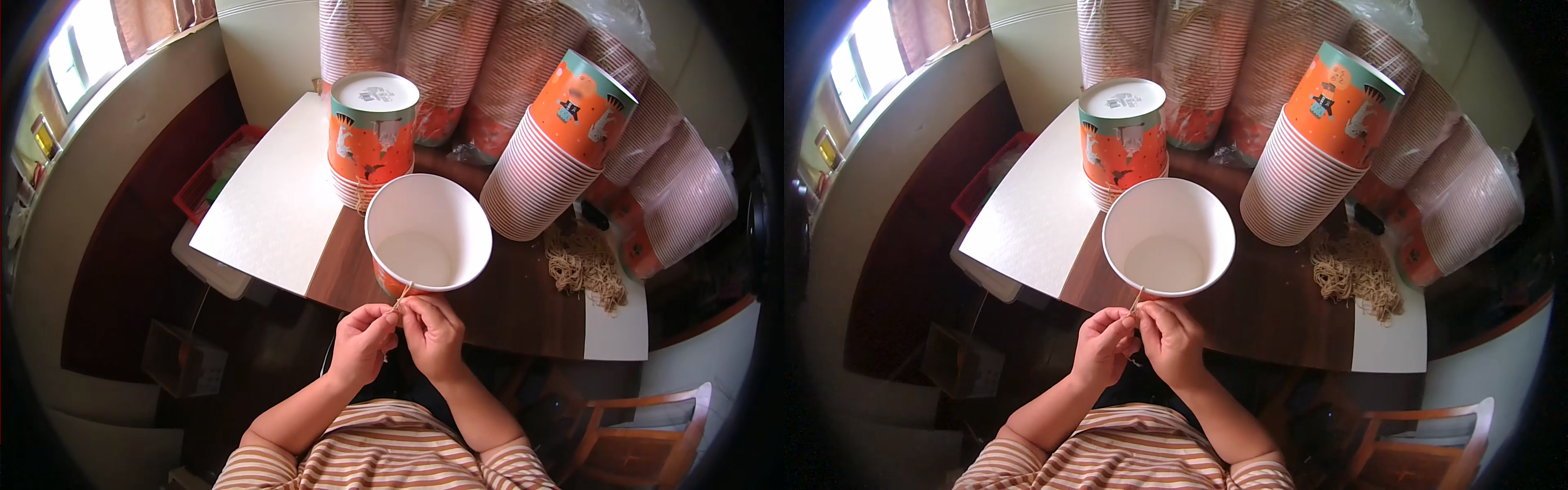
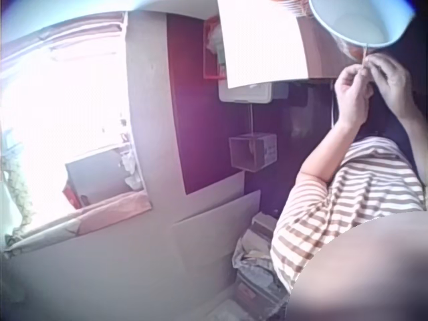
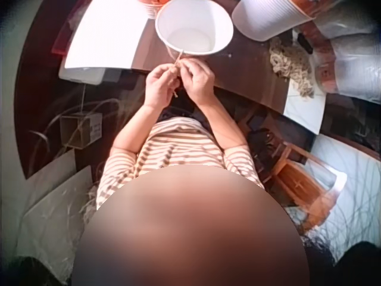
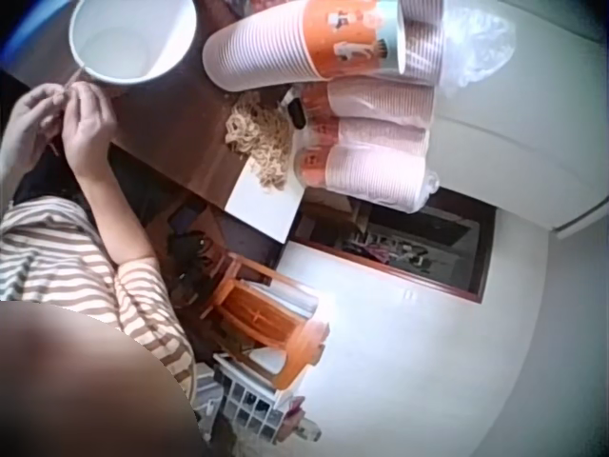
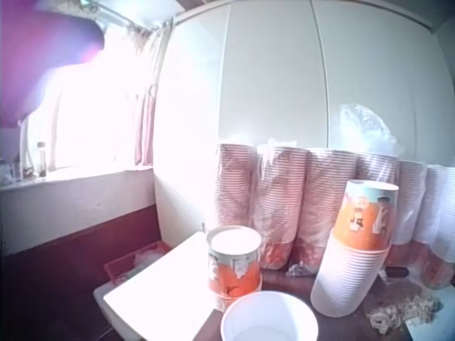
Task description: Bundling stacks of paper cups together using rubber bands for manufacturing.
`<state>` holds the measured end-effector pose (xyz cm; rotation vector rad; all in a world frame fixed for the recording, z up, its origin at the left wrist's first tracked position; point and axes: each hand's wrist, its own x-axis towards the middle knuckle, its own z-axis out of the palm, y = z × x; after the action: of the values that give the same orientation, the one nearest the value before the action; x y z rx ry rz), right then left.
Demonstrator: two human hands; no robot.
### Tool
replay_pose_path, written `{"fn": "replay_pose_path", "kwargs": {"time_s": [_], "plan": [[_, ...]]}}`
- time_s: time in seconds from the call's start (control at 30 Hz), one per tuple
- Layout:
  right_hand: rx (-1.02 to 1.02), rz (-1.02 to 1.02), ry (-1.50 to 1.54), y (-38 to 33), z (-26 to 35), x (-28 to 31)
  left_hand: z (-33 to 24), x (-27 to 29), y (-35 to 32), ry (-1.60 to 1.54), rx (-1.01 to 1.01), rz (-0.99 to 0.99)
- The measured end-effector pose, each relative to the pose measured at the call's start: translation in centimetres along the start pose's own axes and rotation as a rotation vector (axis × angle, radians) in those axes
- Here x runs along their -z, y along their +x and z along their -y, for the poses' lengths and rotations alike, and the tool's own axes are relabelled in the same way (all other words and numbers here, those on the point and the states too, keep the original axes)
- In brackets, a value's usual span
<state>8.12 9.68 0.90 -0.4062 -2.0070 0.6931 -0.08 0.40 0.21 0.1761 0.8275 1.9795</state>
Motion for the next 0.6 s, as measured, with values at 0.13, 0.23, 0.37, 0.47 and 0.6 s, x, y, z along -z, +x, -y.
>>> {"fn": "replay_pose_path", "kwargs": {"time_s": [0.13, 0.23, 0.37, 0.47, 0.6], "plan": [[-0.359, 0.068, 0.415, 0.2, 0.0, -0.2, -0.7, -0.2, 0.1, 0.044, 0.040, -0.017], [-0.656, 0.161, 0.772, 0.4, -0.2, 0.3, -1.1, 0.1, 0.1, 0.105, 0.041, -0.020], [-0.708, 0.273, 0.862, 0.3, -1.1, 0.7, -1.6, -0.2, 0.1, 0.228, 0.049, -0.044], [-0.658, 0.265, 0.813, 0.3, -0.6, 0.8, -1.5, 0.2, 0.2, 0.252, 0.008, -0.036], [-0.511, 0.169, 0.704, 0.5, 0.7, 0.3, -1.4, 0.5, 0.2, 0.266, -0.037, -0.036]]}}
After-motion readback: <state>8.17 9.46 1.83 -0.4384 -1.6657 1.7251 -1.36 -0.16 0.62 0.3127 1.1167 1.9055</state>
